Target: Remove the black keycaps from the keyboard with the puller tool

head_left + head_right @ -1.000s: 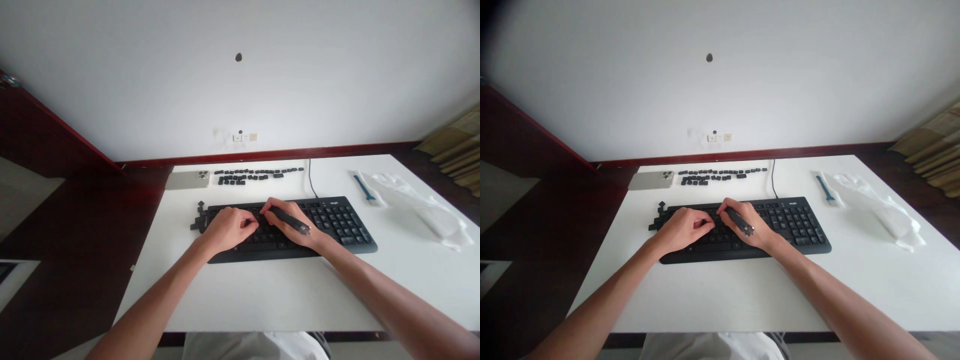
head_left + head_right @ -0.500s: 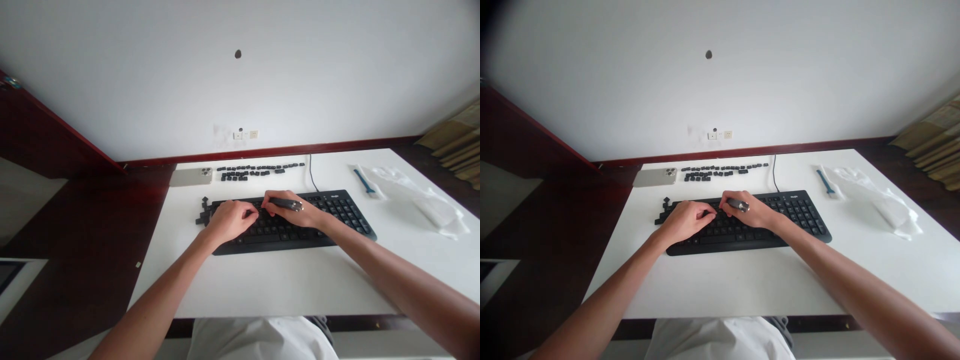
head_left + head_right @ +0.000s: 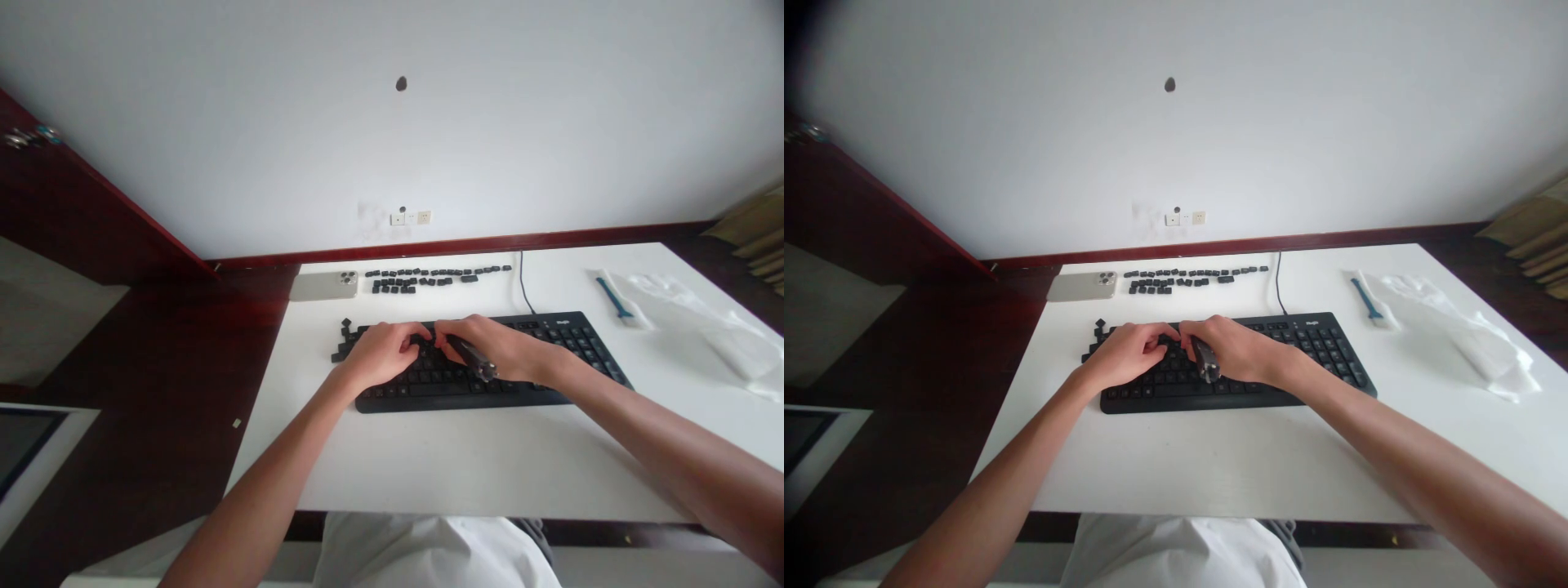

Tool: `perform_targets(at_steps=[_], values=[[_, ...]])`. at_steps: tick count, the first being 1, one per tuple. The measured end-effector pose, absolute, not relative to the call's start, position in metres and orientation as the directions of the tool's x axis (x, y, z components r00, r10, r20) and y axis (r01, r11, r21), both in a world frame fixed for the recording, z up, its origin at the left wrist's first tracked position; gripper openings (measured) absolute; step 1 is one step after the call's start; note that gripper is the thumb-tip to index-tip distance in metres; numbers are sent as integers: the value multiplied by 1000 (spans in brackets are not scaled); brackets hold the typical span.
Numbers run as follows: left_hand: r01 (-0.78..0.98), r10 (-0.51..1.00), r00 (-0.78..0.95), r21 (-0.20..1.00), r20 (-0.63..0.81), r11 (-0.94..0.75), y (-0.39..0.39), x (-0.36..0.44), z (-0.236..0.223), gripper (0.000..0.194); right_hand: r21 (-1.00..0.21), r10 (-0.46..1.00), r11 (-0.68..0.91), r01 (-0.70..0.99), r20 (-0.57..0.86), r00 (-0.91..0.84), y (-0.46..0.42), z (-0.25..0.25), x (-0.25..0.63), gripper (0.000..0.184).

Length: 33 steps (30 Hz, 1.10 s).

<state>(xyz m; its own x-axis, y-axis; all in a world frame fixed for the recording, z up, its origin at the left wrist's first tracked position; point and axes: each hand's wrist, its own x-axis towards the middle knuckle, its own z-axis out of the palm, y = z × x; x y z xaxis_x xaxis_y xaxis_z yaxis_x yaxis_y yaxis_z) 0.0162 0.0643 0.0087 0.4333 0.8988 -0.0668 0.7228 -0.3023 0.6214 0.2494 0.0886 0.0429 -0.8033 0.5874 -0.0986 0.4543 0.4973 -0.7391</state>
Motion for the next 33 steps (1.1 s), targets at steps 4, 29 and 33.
perform_targets(at_steps=[4, 29, 33], values=[[757, 890, 448, 566, -85, -327, 63, 19, 9, 31, -707, 602, 503, 498, -127, -788, 95, 47, 246, 13], [722, 885, 461, 605, -61, -334, 64, 14, 5, 28, -375, 650, 714, 591, 42, -759, 51, 6, 241, 16], [738, 884, 460, 587, -79, -332, 64, 14, 5, 31, -314, 625, 774, 549, 243, -742, 41, -25, 247, 24]])
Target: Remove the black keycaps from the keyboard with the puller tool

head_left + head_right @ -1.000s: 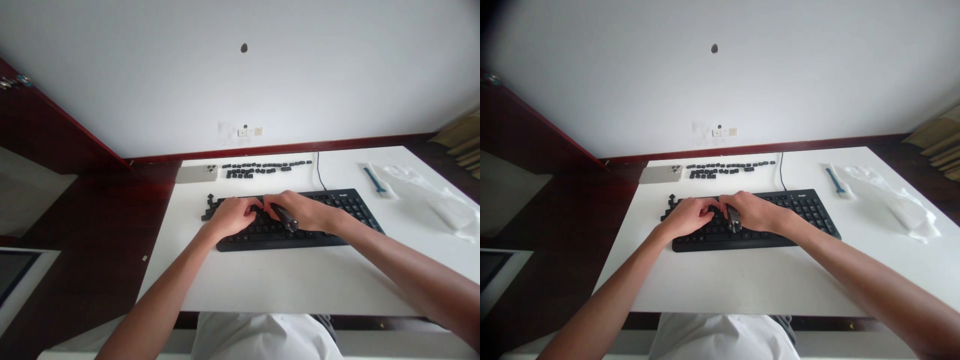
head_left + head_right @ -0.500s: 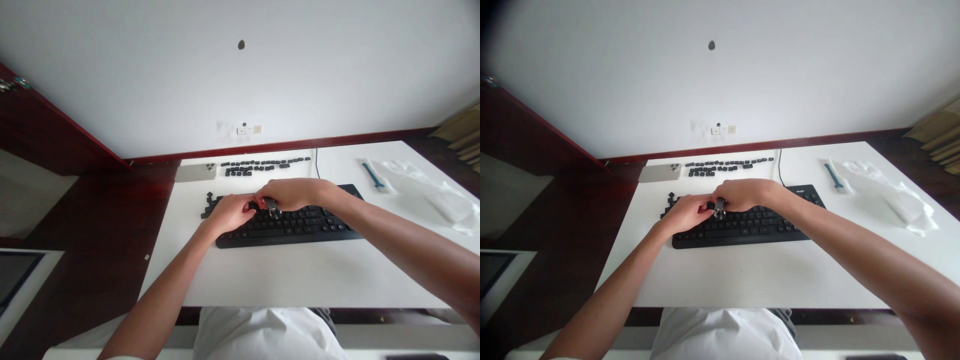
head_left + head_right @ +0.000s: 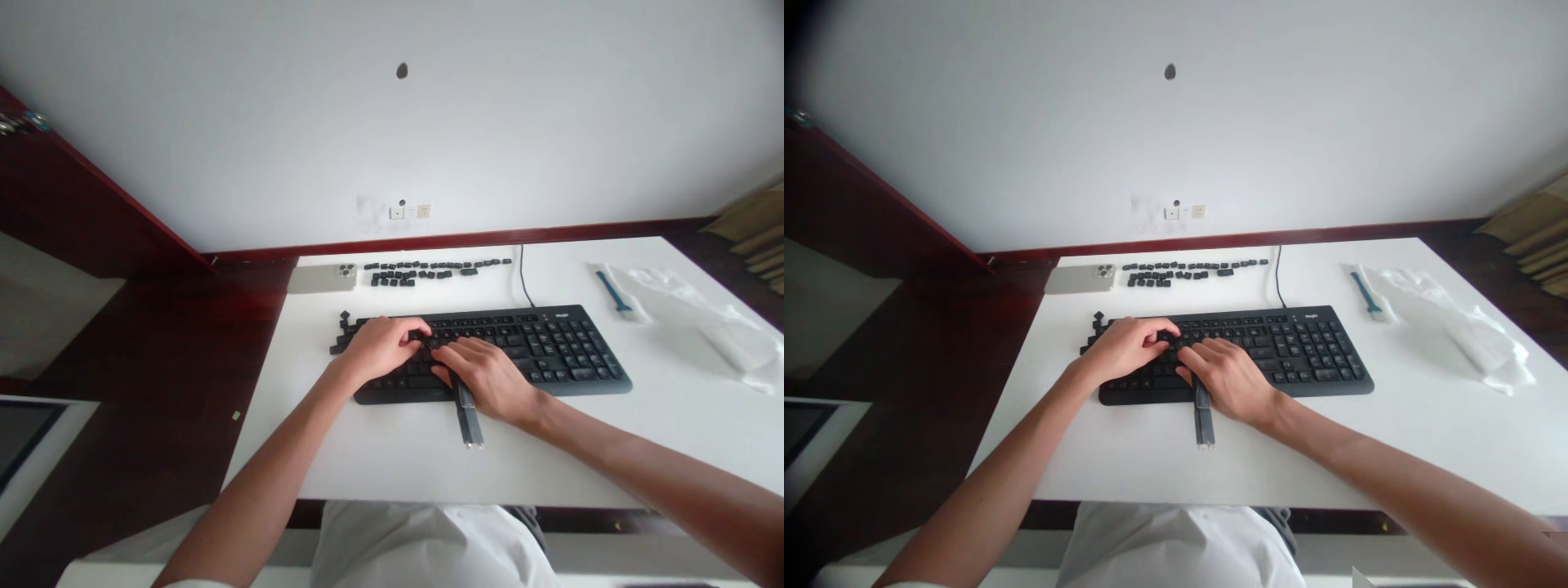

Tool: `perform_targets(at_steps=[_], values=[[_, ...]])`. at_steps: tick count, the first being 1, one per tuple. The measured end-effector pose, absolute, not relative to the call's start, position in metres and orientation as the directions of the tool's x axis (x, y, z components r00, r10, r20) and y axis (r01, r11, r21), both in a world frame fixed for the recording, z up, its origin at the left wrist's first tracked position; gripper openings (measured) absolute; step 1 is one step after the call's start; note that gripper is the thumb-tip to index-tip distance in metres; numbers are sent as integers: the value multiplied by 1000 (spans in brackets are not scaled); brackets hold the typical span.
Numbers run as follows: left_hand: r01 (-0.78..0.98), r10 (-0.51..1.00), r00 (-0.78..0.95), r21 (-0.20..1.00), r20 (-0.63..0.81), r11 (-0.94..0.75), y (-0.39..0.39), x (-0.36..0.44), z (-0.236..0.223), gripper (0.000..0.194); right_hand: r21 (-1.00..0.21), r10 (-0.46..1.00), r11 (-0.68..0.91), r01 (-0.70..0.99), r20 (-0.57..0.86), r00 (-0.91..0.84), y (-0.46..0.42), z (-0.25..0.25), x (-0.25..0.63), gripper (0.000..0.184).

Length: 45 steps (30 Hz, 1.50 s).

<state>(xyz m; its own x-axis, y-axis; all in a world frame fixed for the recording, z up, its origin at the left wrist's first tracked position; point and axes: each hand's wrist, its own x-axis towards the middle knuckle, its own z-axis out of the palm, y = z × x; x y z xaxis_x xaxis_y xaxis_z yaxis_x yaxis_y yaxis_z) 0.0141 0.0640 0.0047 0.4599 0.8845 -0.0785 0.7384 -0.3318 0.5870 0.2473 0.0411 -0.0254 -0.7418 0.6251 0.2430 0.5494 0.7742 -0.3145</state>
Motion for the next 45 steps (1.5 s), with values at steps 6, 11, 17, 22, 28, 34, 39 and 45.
perform_targets(at_steps=[6, 11, 17, 22, 28, 34, 39, 45], values=[[768, 901, 433, 533, -25, -355, 62, 23, 2, 23, -306, 590, 803, 511, 287, -755, 44, -32, 249, 27], [762, 910, 414, 562, -42, -321, 62, 38, -2, 13, -337, 577, 807, 484, 279, -768, 47, -28, 246, 35], [768, 938, 318, 618, -139, -169, 66, 48, -2, 7, -325, 568, 819, 473, 338, -750, 48, -32, 243, 35], [746, 931, 306, 657, -199, -104, 73, 48, -2, 11, -187, 509, 858, 479, 434, -743, 47, -40, 242, 36], [710, 920, 326, 699, -219, -85, 77, 46, -7, 14, -173, 505, 858, 484, 453, -735, 46, -41, 243, 35], [703, 922, 325, 706, -212, -85, 77, 45, -8, 15, -224, 520, 853, 472, 451, -725, 46, -40, 243, 34], [667, 892, 386, 739, -236, -93, 75, 44, -6, 16, -191, 486, 870, 454, 482, -729, 42, -39, 246, 38], [682, 915, 362, 719, -175, -133, 70, 45, -3, 14, -165, 490, 864, 475, 490, -721, 41, -40, 245, 37]])
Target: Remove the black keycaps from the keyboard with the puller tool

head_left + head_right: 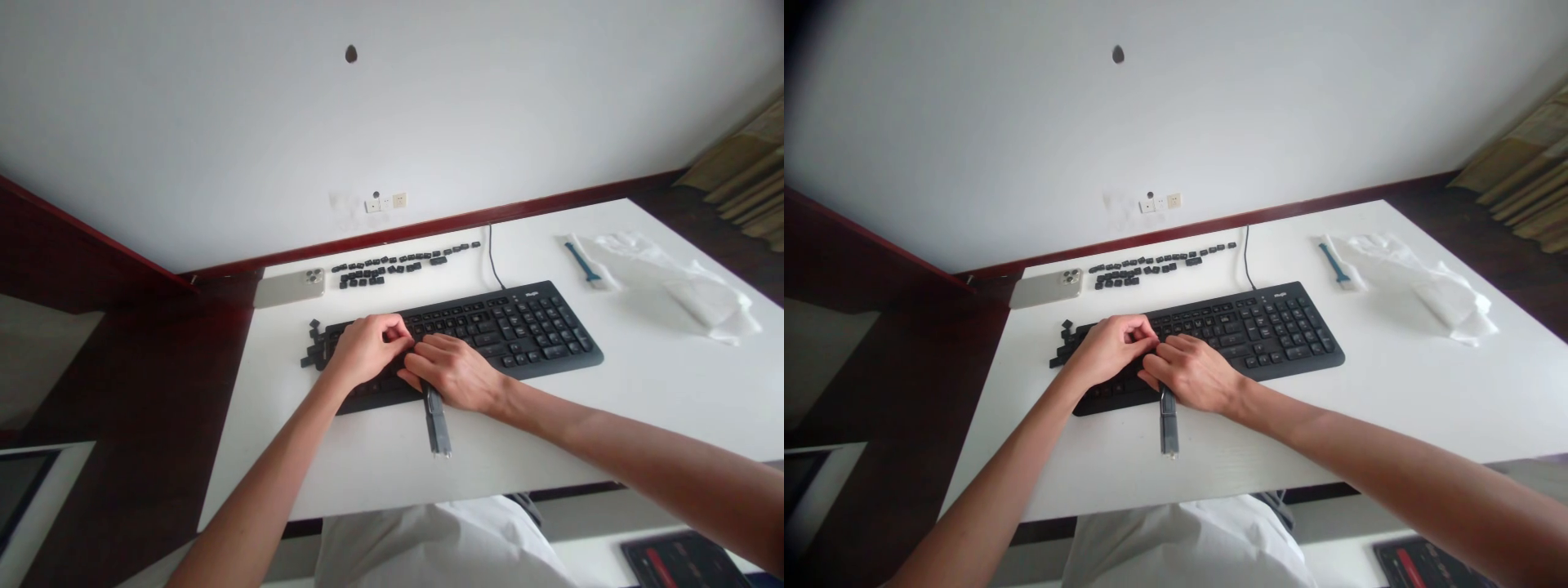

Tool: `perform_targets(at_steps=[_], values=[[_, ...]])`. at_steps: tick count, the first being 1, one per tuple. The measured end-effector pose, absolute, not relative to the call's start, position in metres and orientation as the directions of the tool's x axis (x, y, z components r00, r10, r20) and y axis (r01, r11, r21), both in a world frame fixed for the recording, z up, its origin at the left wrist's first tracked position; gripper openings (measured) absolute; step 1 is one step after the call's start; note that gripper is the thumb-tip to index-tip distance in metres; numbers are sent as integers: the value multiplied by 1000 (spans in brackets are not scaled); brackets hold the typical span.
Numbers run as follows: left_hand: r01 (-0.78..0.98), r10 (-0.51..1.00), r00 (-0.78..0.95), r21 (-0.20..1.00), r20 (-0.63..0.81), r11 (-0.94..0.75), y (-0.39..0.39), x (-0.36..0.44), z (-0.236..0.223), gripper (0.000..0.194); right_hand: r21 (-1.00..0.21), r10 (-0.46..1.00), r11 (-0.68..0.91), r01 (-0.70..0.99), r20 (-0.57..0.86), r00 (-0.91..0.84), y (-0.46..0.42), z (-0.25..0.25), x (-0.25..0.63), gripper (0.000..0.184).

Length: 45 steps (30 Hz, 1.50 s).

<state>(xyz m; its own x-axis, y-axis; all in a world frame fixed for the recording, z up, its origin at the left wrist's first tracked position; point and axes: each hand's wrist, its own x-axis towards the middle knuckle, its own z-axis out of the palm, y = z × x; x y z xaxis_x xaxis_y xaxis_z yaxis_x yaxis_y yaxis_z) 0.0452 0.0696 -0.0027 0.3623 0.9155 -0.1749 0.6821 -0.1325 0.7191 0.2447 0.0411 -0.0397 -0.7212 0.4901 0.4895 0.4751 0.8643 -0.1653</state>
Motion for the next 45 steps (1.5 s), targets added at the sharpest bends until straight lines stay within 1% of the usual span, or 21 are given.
perform_targets(at_steps=[3, 5, 7, 9, 11, 13, 14, 16, 18, 20, 22, 25, 33, 36, 39, 43, 45], values=[[670, 912, 380, 725, -154, -156, 68, 43, -4, 16, -202, 532, 842, 501, 464, -708, 42, -40, 244, 36], [661, 916, 381, 730, -125, -175, 67, 41, -5, 21, -270, 576, 817, 510, 448, -684, 43, -39, 244, 33], [646, 918, 383, 739, -99, -190, 66, 40, -6, 25, -368, 621, 783, 501, 430, -655, 44, -37, 246, 31], [629, 920, 382, 753, -81, -194, 66, 39, -7, 26, -493, 668, 734, 467, 403, -625, 46, -34, 248, 30], [623, 931, 361, 758, -59, -194, 66, 38, -7, 25, -633, 732, 650, 421, 375, -569, 48, -31, 251, 32], [631, 946, 324, 752, -31, -191, 66, 38, -7, 22, -760, 818, 526, 382, 330, -471, 50, -28, 255, 35], [635, 950, 311, 748, -19, -193, 66, 38, -6, 19, -806, 858, 464, 368, 304, -415, 52, -27, 258, 37], [636, 948, 318, 744, -9, -206, 65, 38, -4, 15, -858, 908, 381, 344, 278, -312, 54, -25, 263, 39], [636, 932, 361, 736, -20, -231, 64, 37, -1, 17, -870, 920, 371, 325, 296, -258, 56, -23, 269, 40], [643, 907, 418, 721, -46, -260, 63, 35, 1, 20, -856, 910, 402, 324, 333, -248, 57, -23, 273, 39], [656, 887, 459, 695, -60, -293, 63, 34, 2, 20, -833, 895, 435, 341, 358, -266, 58, -23, 275, 38], [669, 876, 480, 666, -50, -329, 65, 33, 1, 18, -819, 884, 452, 354, 358, -299, 59, -23, 275, 37], [632, 857, 516, 674, 1, -382, 67, 32, 1, 8, -806, 852, 493, 327, 372, -368, 60, -21, 274, 34], [623, 842, 538, 666, 16, -410, 66, 33, 3, 8, -801, 843, 505, 322, 377, -385, 60, -21, 274, 33], [639, 844, 536, 642, 21, -423, 64, 35, 4, 12, -802, 840, 505, 319, 372, -395, 60, -21, 274, 33], [667, 868, 492, 613, 64, -423, 64, 35, 3, 27, -801, 837, 509, 316, 375, -398, 60, -21, 274, 32], [695, 887, 447, 579, 114, -425, 66, 33, 4, 23, -797, 834, 513, 318, 376, -403, 60, -21, 275, 32]])
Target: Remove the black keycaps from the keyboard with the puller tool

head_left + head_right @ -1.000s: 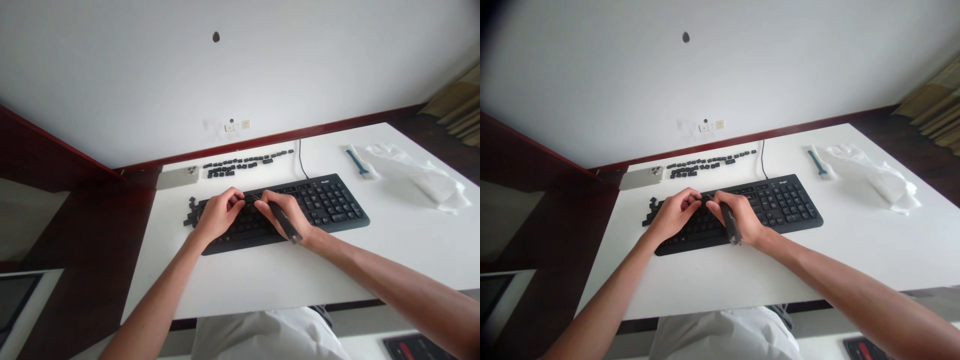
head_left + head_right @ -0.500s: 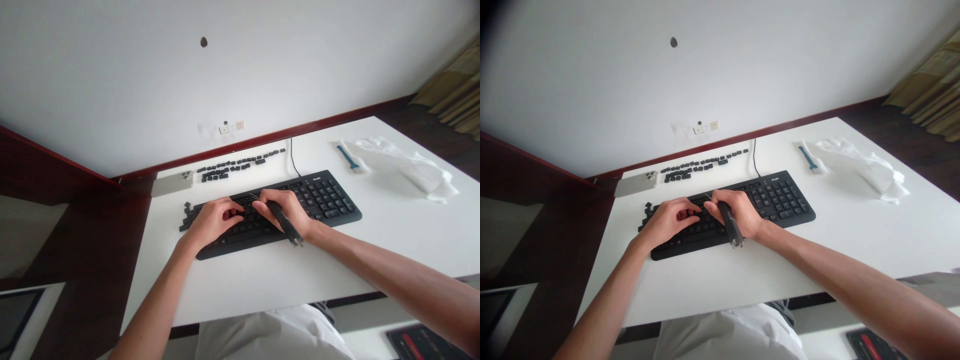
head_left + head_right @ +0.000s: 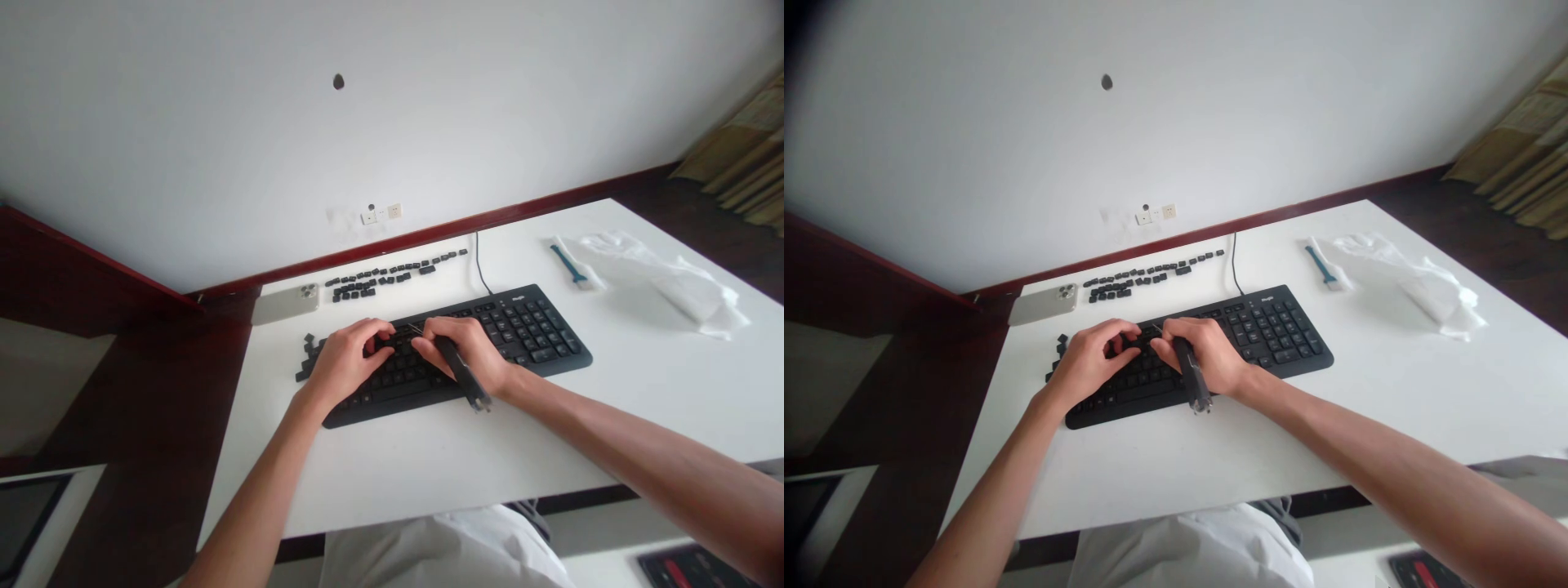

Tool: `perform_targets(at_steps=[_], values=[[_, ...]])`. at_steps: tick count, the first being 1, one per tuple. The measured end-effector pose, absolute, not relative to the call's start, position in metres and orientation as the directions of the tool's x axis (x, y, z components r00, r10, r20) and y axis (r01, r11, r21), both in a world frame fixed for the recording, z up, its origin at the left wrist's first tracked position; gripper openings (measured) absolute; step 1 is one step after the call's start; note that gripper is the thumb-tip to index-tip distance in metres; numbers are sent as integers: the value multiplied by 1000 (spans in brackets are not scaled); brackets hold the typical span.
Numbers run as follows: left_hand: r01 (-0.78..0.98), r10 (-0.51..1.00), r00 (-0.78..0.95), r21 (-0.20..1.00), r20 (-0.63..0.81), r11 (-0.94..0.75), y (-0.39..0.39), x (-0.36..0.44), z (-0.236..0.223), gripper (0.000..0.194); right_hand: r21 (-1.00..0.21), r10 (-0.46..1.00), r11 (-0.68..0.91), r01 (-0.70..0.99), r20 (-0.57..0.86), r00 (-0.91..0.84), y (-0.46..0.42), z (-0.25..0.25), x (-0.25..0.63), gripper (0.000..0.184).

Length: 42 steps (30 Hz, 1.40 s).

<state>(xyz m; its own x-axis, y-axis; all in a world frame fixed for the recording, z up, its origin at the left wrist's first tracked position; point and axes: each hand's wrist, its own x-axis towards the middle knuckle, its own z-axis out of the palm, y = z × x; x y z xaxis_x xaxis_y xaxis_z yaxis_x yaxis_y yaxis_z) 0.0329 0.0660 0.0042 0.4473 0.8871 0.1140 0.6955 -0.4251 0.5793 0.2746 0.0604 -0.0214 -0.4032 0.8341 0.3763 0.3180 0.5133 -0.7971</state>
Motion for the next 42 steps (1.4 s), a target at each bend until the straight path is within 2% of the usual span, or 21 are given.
perform_targets(at_steps=[6, 12, 20, 31, 38, 42], values=[[849, 899, 367, 308, 237, -428, 87, 24, 14, 14, -792, 835, 513, 331, 373, -403, 60, -21, 274, 31], [863, 881, 439, 187, 177, -468, 123, 31, -1, 6, -791, 836, 506, 343, 350, -423, 60, -21, 273, 32], [833, 835, 513, 116, 200, -540, 149, 50, -16, 4, -784, 823, 518, 343, 347, -449, 61, -19, 275, 34], [888, 866, 432, 49, 252, -457, 161, 46, -17, 8, -783, 802, 529, 326, 335, -495, 61, -18, 274, 33], [894, 870, 416, 57, 265, -444, 161, 43, -21, 8, -772, 801, 531, 349, 323, -505, 62, -20, 275, 34], [894, 875, 409, 80, 260, -441, 159, 40, -19, 13, -773, 799, 531, 347, 320, -509, 62, -20, 276, 35]])
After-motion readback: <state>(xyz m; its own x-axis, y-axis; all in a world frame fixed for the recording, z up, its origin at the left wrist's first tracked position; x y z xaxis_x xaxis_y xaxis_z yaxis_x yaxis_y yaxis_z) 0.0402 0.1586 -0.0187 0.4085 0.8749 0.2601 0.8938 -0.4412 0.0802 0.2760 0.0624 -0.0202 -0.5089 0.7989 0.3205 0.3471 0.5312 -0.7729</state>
